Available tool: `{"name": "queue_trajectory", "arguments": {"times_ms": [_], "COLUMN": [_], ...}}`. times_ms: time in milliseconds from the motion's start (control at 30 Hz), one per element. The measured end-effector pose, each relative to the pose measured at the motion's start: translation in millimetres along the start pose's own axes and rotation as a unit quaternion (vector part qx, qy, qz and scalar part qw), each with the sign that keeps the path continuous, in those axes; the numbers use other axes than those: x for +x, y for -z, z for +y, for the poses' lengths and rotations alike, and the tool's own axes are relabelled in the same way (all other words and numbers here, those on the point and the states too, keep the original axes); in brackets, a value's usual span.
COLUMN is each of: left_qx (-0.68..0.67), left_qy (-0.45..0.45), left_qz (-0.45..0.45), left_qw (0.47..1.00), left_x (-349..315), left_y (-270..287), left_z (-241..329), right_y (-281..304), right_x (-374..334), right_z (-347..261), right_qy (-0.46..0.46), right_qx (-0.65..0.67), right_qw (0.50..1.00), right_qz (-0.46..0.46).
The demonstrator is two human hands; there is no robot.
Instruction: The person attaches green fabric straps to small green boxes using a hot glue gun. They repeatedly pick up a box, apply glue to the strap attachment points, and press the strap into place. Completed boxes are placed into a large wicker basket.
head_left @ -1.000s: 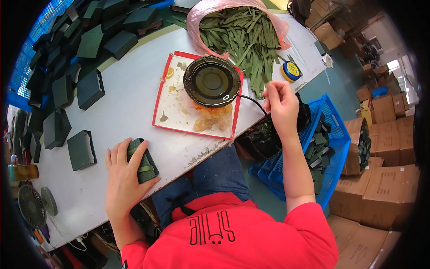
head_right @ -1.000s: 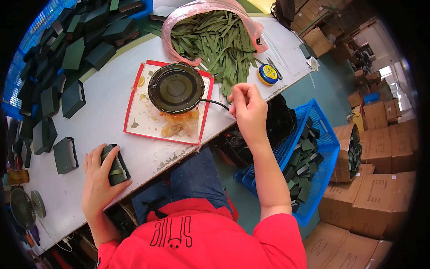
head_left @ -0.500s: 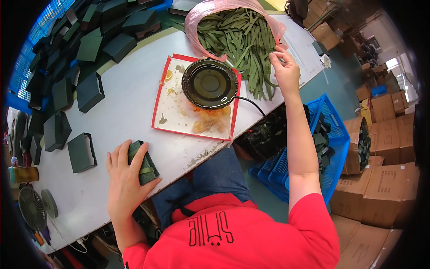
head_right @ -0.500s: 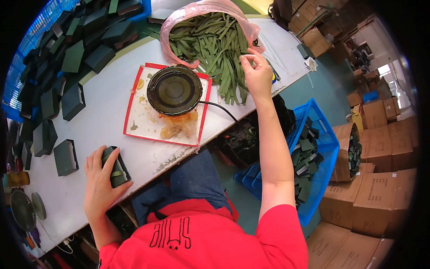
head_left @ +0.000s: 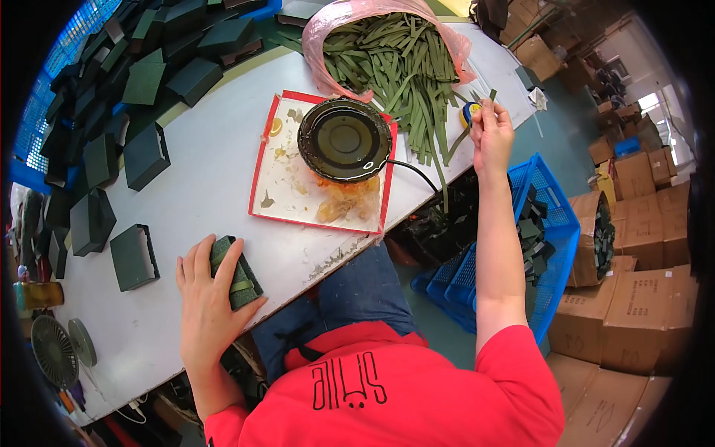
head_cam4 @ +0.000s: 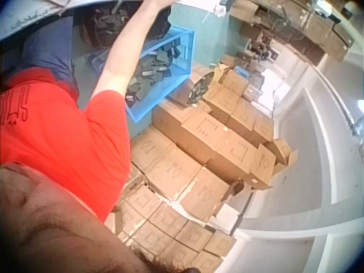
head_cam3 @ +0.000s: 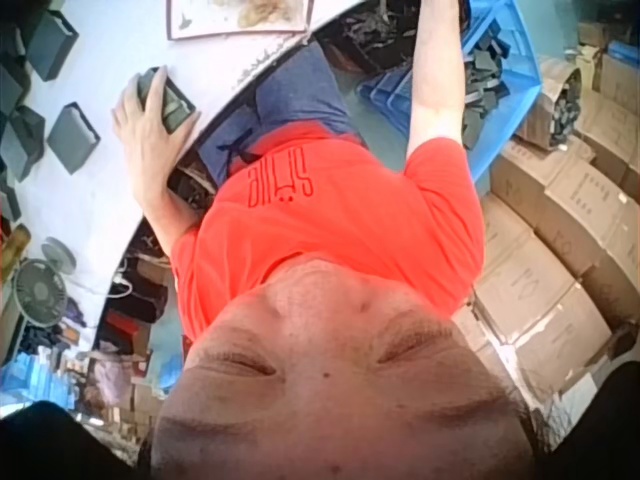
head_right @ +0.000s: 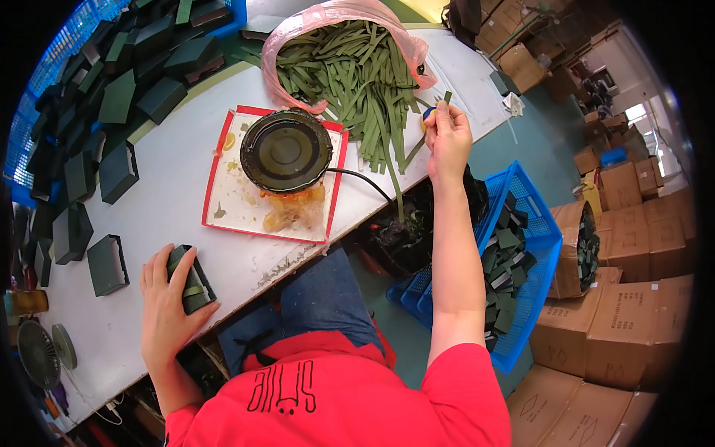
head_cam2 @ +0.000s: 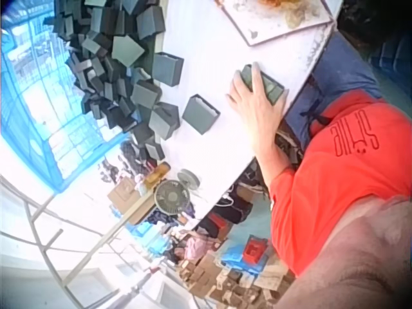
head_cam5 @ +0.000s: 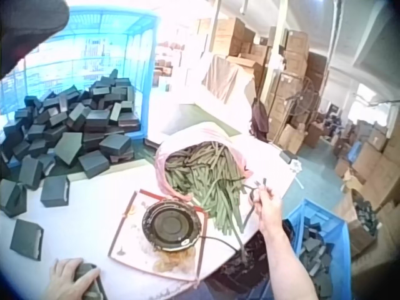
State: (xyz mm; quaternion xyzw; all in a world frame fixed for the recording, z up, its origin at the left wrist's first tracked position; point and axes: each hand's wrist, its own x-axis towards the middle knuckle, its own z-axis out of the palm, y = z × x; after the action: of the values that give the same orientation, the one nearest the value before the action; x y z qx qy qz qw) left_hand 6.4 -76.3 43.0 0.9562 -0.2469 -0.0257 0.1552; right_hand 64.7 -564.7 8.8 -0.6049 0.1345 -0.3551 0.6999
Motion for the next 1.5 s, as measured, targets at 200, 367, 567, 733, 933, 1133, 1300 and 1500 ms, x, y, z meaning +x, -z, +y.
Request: {"name": "queue_trajectory", "arguments": {"times_ms": [200, 367, 567, 733, 933, 1133, 1300, 1500], "left_qx": [-0.005, 0.003, -0.014, -0.014, -0.014, -0.013, -0.015, -0.062], "left_qy": [0.003, -0.005, 0.006, -0.001, -0.001, -0.001, -0.001, -0.017], "left_qz": [0.001, 0.014, 0.018, 0.024, 0.024, 0.025, 0.027, 0.057], "left_qw": [1.000, 1.000, 1.000, 1.000, 1.000, 1.000, 1.000, 0.996], "left_x": [0.4, 2.5, 4.6, 2.6, 1.4, 1.4, 2.5, 2.4], "left_y": [0.8, -3.7, -7.7, -10.9, -11.0, -11.6, -11.5, -12.7], "left_z": [0.7, 2.9, 4.1, 0.4, 0.3, 0.2, 1.3, -3.9], "right_y": [-19.4, -51.0, -81.0, -89.9, -92.8, -97.6, -92.4, -92.6], "right_x": [-66.4, -159.3, -165.5, -159.8, -155.5, -155.1, -153.0, -171.8], "right_z": [-70.2, -116.7, -60.1, -36.1, -28.4, -28.9, -26.5, -36.4], "right_qy": [0.145, -0.145, -0.270, -0.290, -0.300, -0.314, -0.317, -0.248], "right_qx": [-0.383, -0.197, -0.051, 0.007, 0.016, 0.009, 0.036, 0.002], "right_qw": [0.911, 0.953, 0.932, 0.932, 0.929, 0.927, 0.925, 0.945], "right_qz": [-0.046, -0.181, -0.237, -0.216, -0.217, -0.205, -0.208, -0.212]}}
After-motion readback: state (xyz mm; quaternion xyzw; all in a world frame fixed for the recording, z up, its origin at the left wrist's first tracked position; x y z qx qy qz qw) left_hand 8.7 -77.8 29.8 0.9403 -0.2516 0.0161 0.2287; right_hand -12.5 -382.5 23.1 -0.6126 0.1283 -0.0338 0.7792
